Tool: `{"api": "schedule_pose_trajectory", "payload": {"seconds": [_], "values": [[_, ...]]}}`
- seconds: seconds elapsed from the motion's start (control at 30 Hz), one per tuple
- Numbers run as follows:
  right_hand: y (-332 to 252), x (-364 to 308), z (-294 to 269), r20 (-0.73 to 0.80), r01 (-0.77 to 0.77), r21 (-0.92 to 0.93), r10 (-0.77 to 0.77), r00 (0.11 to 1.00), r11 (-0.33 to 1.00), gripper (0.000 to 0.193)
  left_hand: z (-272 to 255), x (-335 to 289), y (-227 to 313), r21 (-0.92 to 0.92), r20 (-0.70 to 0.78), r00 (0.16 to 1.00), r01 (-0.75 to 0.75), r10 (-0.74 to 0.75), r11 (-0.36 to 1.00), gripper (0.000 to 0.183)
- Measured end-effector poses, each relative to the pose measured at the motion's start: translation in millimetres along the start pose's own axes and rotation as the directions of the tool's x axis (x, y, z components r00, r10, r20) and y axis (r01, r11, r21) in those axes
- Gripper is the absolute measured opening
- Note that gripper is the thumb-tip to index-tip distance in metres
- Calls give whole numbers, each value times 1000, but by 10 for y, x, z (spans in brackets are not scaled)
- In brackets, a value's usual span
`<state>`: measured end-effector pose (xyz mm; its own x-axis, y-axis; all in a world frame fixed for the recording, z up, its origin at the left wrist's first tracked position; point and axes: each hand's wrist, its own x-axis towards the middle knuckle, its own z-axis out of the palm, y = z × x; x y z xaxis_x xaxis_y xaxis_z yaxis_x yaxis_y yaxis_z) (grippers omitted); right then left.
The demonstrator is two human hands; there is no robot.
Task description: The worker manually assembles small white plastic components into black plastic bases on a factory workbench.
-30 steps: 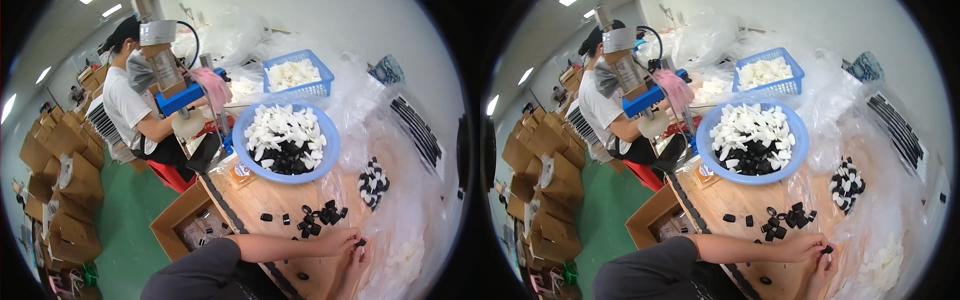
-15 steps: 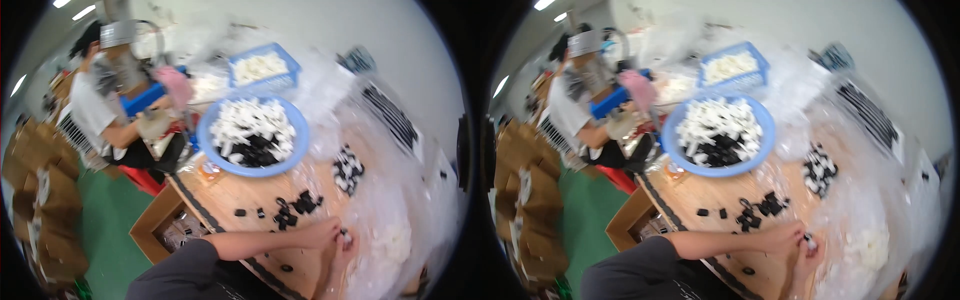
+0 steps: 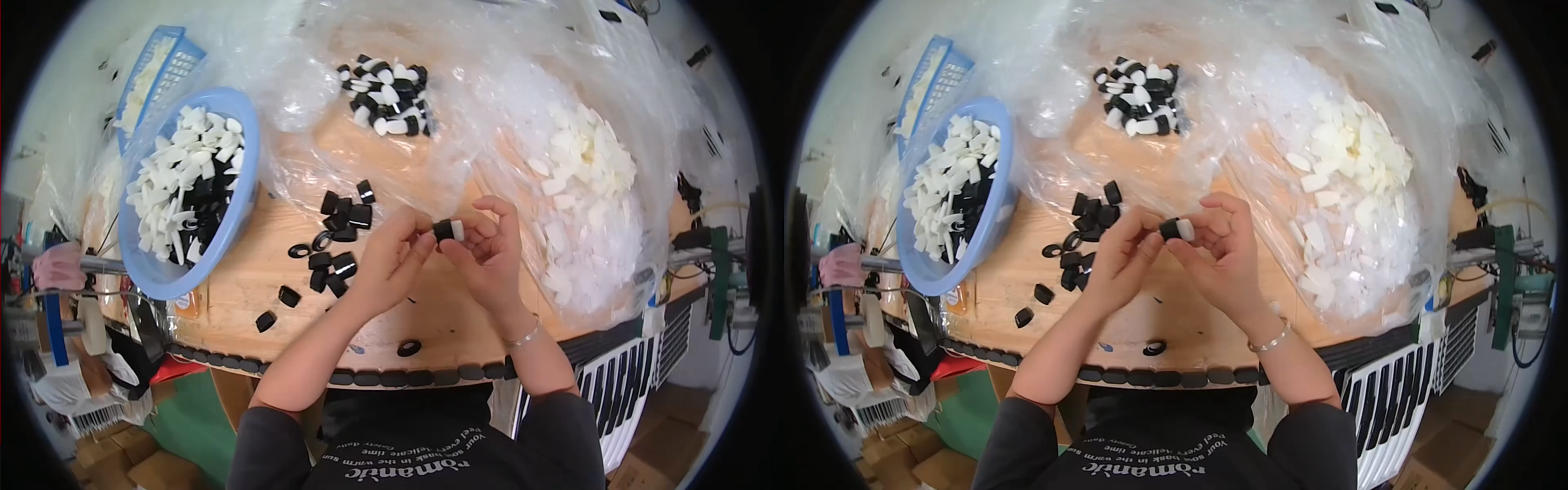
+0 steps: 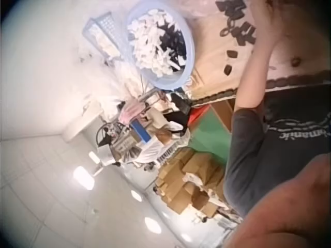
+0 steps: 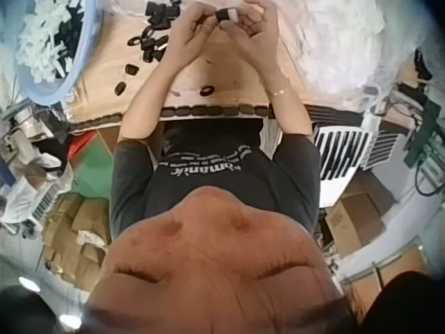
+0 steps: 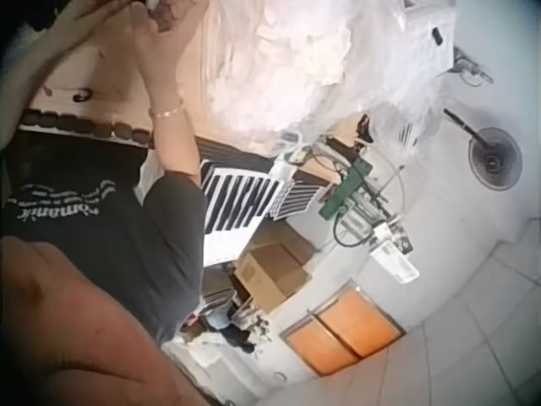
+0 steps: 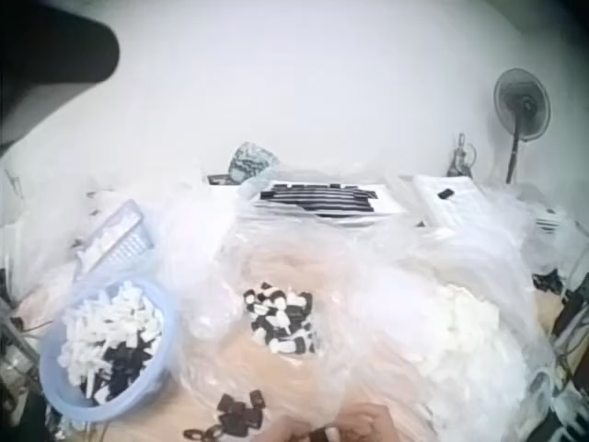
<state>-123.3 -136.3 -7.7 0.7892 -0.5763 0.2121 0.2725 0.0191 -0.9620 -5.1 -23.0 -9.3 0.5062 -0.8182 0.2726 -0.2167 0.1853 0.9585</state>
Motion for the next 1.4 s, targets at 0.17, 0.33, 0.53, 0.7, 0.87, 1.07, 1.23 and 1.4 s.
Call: {"api": "schedule_pose_trajectory", "payload": {"seconds": [0.17,0.33,0.53,0.7,0.87,1.07,1.23,1.4], "values": [[-54,-44,-25,23,25,65,-26,999,998,53,-51,-20,118,121,-21,999,-47,50,992,3],[-42,-52,-18,28,166,-167,-164,986,972,52,-10,-27,40,76,-47,995,-83,87,994,4],[-104,-21,-37,-4,194,-127,-196,981,973,45,41,-86,36,-6,-21,998,-64,64,998,6],[-142,-24,-78,77,284,-330,-274,959,900,39,122,-64,77,-166,-91,996,10,-25,986,6],[-257,55,-65,195,442,-493,-400,896,750,27,43,-50,37,-8,-66,993,-100,99,995,11],[-252,46,-26,174,440,-431,-406,897,788,23,-1,-24,81,230,-79,963,-235,259,944,17],[-274,59,-9,148,412,-382,-385,911,827,19,10,-17,80,224,-95,961,-234,260,946,18],[-273,53,-32,162,390,-397,-355,921,831,15,3,-19,62,231,-98,966,-211,239,950,18]]}}
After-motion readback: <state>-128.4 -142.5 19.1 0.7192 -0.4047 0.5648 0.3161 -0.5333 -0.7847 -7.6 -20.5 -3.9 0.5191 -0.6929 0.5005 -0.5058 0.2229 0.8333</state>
